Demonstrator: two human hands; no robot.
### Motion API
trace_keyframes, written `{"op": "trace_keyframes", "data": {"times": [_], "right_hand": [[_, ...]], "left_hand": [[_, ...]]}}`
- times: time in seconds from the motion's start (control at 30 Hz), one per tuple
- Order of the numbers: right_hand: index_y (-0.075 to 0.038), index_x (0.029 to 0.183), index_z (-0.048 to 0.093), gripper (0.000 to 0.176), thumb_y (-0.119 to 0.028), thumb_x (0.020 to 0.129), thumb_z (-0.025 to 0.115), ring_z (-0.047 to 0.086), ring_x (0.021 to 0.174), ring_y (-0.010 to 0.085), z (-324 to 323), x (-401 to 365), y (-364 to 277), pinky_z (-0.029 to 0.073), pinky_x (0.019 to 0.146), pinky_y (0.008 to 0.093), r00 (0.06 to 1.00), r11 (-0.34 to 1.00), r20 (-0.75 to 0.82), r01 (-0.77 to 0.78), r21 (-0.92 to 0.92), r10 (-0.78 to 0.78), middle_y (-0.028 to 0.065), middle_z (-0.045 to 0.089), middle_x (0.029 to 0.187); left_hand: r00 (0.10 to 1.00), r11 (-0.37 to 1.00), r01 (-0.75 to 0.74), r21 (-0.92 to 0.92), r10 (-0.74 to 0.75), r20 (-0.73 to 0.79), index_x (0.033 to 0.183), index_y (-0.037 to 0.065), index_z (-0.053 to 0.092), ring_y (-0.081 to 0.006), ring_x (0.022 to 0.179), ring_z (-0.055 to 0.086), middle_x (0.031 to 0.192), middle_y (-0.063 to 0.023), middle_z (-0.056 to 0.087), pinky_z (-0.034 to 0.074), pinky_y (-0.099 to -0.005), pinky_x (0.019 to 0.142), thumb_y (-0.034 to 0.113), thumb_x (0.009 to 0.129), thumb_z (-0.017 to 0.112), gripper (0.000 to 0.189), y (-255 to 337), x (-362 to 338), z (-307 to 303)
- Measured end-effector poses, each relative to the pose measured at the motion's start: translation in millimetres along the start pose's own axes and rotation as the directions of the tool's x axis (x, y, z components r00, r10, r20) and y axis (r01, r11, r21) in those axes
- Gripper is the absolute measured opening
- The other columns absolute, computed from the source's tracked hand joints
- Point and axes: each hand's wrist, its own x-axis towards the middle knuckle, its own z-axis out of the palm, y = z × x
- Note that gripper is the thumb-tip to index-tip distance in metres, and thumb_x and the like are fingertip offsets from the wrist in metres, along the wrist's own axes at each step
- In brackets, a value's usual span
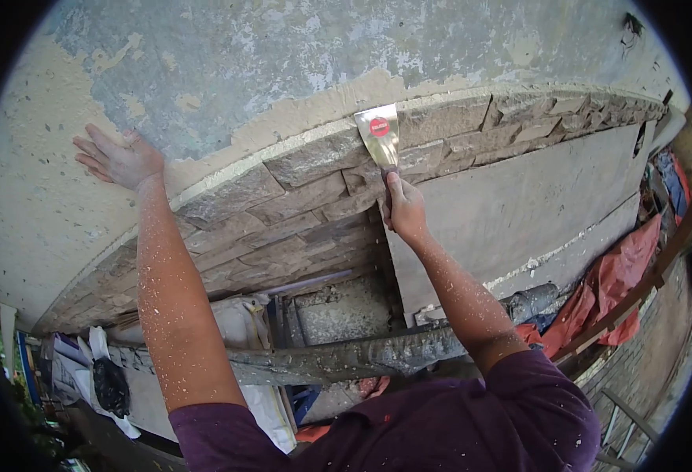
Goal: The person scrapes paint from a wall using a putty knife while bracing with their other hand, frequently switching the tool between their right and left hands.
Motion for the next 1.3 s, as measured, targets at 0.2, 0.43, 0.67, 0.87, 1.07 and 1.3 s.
{"op": "trace_keyframes", "data": {"times": [0.2,0.43,0.67,0.87,1.07,1.3], "right_hand": [[0.0,0.087,0.066,0.05,-0.041,0.101,0.041,0.059,0.063,0.0201,-12,16,-14,0.045,0.06,0.0374,0.999,0.982,-0.008,-0.049,-0.184,0.048,0.0135,0.058,0.063],[0.0,0.078,0.062,0.051,-0.041,0.101,0.041,0.05,0.045,0.0139,-9,37,-68,0.039,0.047,0.0328,0.997,0.995,0.009,0.075,0.063,-0.076,0.0022,0.048,0.049],[-0.007,0.072,0.05,0.05,-0.046,0.101,0.039,0.04,0.034,0.0117,-17,31,-52,0.031,0.034,0.0282,0.999,0.998,-0.031,-0.019,0.061,0.021,0.0015,0.044,0.048],[-0.001,0.089,0.058,0.034,-0.034,0.096,0.053,0.054,0.054,0.0133,-86,45,-67,0.041,0.052,0.0315,0.995,0.971,0.029,0.099,-0.219,-0.095,0.0067,0.057,0.061],[-0.006,0.11,0.063,0.03,-0.028,0.091,0.062,0.064,0.085,0.0377,-225,57,-58,0.049,0.071,0.0397,0.939,0.666,0.033,0.267,-0.696,-0.343,0.0204,0.066,0.094],[-0.016,0.1,0.069,0.033,-0.046,0.088,0.062,0.065,0.066,0.033,-304,97,-103,0.048,0.057,0.0413,0.87,0.178,0.047,0.152,-0.972,-0.49,0.0114,0.066,0.072]], "left_hand": [[1.0,0.999,0.025,-0.023,-0.025,0.005,0.15,0.014,0.023,-0.0442,0.144,0.006,0.157,-0.0196,0.011,0.007,-0.0567,0.114,0.052,0.092,0.041,0.071,0,-6,1],[1.0,1.0,0.005,-0.019,-0.005,-0.021,0.15,0.015,0.024,-0.0447,0.143,0.008,0.157,-0.0199,0.013,0.007,-0.0572,0.114,0.053,0.093,0.038,0.071,-1,-2,2],[1.0,1.0,0.004,0.002,-0.004,-0.019,0.15,0.016,0.024,-0.0438,0.144,0.008,0.157,-0.0188,0.014,0.006,-0.0572,0.114,0.055,0.093,0.036,0.07,-3,-6,1],[0.999,1.0,-0.009,-0.019,0.008,-0.052,0.15,0.016,0.024,-0.0431,0.144,0.009,0.157,-0.0182,0.014,0.007,-0.0566,0.114,0.056,0.093,0.036,0.071,-4,0,4],[0.999,0.999,-0.016,0.039,0.018,-0.043,0.15,0.016,0.023,-0.042,0.144,0.01,0.157,-0.017,0.014,0.01,-0.055,0.115,0.049,0.093,0.043,0.068,-5,-4,5],[0.999,0.999,-0.015,0.028,0.016,-0.045,0.151,0.015,0.022,-0.042,0.144,0.01,0.157,-0.0172,0.014,0.01,-0.0559,0.114,0.059,0.095,0.03,0.071,-4,-5,3]]}}
